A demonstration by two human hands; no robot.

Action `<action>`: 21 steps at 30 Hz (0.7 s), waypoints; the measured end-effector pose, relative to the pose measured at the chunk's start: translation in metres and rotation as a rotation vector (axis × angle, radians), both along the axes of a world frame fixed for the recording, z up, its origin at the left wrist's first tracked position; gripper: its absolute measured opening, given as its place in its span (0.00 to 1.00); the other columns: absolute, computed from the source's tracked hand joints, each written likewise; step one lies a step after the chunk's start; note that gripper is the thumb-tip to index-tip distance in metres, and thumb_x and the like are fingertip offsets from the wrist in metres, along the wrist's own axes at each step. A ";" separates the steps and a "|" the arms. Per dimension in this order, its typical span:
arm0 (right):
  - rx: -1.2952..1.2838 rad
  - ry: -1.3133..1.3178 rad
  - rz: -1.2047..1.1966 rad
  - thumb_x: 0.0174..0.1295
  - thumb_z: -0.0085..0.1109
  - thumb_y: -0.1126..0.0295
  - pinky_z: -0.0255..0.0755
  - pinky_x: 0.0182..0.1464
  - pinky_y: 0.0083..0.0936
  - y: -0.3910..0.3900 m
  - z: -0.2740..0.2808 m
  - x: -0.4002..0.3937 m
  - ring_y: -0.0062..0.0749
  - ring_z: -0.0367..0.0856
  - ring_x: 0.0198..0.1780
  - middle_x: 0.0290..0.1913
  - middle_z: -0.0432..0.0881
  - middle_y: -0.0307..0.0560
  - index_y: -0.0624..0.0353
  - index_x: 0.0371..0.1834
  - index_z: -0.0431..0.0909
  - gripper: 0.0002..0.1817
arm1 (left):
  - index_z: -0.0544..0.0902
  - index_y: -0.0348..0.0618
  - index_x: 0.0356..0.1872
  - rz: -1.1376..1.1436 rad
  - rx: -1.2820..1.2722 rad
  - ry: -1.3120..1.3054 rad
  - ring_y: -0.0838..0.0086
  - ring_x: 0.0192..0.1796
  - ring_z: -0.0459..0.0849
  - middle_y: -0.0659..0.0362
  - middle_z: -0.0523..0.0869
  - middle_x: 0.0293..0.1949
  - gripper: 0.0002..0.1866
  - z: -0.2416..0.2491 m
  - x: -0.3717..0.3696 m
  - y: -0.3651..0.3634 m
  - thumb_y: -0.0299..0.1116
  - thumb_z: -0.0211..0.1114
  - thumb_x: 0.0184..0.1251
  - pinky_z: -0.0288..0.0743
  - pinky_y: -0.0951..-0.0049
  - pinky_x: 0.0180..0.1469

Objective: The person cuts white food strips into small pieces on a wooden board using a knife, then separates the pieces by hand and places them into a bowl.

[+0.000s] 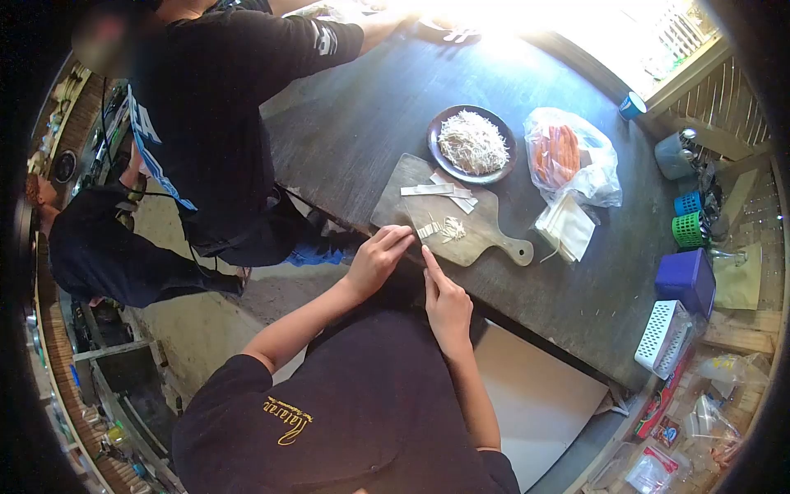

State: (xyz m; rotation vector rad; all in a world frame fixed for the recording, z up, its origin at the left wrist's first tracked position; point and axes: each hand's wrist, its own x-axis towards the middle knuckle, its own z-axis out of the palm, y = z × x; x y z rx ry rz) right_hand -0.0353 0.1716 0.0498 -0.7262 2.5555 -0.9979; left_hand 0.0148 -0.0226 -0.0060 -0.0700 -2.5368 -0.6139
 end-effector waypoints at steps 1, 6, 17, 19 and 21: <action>0.011 -0.019 -0.001 0.83 0.59 0.62 0.81 0.41 0.45 -0.001 0.001 -0.001 0.53 0.92 0.38 0.37 0.89 0.59 0.28 0.81 0.77 0.26 | 0.88 0.30 0.55 0.001 -0.002 0.002 0.56 0.62 0.87 0.52 0.86 0.58 0.19 0.000 0.000 0.000 0.19 0.70 0.61 0.85 0.60 0.64; -0.001 -0.014 0.001 0.83 0.59 0.61 0.82 0.42 0.46 0.000 0.002 0.001 0.54 0.92 0.38 0.38 0.90 0.59 0.27 0.81 0.77 0.26 | 0.88 0.30 0.55 -0.006 0.018 -0.012 0.56 0.63 0.87 0.52 0.86 0.58 0.19 0.005 0.001 -0.001 0.19 0.70 0.61 0.85 0.60 0.64; -0.024 -0.056 -0.009 0.83 0.59 0.61 0.82 0.42 0.47 0.000 0.001 -0.003 0.56 0.92 0.40 0.39 0.89 0.62 0.27 0.81 0.77 0.26 | 0.88 0.31 0.54 0.002 0.002 0.002 0.57 0.61 0.87 0.53 0.87 0.57 0.19 0.004 0.000 0.000 0.20 0.71 0.61 0.86 0.61 0.63; 0.000 -0.074 -0.002 0.83 0.59 0.62 0.82 0.43 0.47 0.002 0.006 0.000 0.56 0.92 0.40 0.39 0.88 0.64 0.27 0.81 0.76 0.26 | 0.88 0.31 0.54 0.000 0.002 0.004 0.57 0.62 0.87 0.53 0.87 0.57 0.18 0.006 -0.002 -0.002 0.20 0.70 0.61 0.86 0.61 0.63; 0.012 -0.070 -0.001 0.83 0.59 0.62 0.82 0.43 0.47 0.003 0.007 0.004 0.56 0.92 0.40 0.39 0.88 0.64 0.27 0.81 0.76 0.26 | 0.88 0.32 0.55 -0.005 0.007 -0.009 0.57 0.62 0.87 0.53 0.87 0.58 0.18 0.004 0.000 -0.001 0.20 0.70 0.62 0.86 0.61 0.63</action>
